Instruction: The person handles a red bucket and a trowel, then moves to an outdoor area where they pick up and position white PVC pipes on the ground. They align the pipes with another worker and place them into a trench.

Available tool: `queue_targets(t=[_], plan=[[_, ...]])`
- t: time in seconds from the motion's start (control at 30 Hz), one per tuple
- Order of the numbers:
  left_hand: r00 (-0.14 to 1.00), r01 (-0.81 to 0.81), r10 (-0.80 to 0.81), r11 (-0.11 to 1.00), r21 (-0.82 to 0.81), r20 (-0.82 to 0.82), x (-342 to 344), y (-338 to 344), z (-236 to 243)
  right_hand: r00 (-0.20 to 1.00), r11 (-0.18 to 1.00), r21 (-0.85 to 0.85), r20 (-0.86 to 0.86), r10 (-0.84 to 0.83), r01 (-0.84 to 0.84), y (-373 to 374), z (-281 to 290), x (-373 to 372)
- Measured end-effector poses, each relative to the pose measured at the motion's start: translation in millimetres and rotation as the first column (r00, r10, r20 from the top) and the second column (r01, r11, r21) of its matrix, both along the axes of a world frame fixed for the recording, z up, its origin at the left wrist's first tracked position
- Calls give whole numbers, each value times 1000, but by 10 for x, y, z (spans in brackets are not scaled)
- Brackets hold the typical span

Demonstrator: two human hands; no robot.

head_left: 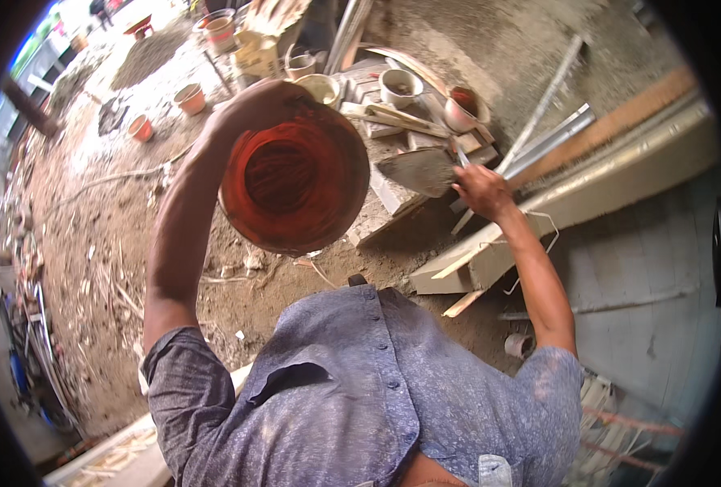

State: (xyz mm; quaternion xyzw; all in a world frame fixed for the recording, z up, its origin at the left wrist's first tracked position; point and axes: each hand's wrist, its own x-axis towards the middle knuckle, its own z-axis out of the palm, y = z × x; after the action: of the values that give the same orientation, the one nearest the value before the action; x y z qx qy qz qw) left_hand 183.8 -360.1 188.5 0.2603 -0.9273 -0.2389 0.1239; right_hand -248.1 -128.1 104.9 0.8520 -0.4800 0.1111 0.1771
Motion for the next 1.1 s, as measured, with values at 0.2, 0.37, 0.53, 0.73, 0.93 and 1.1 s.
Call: queue_targets(t=[0.2, 0.37, 0.53, 0.73, 0.93, 1.1], plan=[[979, -155, 178, 965, -211, 97, -163, -3, 20, 995, 898, 428, -59, -86, 103, 301, 756, 723], [959, -143, 187, 967, -209, 211, -405, -113, 3, 914, 912, 264, -345, -214, 313, 344, 677, 1179], [982, -45, 98, 952, -303, 162, -687, -47, 49, 823, 910, 46, -447, -350, 411, -154, 982, 1314], [940, -51, 166, 933, -358, 299, -901, 81, 72, 809, 925, 58, -508, -296, 375, -162, 1507, 1616], [932, -184, 287, 901, -392, 220, -793, 166, 111, 810, 865, 155, -459, -365, 478, -12, 729, 1450], [883, -462, 465, 834, -301, -68, -736, 398, 2, 922, 676, 631, -201, -330, 380, 10, 465, 1610]])
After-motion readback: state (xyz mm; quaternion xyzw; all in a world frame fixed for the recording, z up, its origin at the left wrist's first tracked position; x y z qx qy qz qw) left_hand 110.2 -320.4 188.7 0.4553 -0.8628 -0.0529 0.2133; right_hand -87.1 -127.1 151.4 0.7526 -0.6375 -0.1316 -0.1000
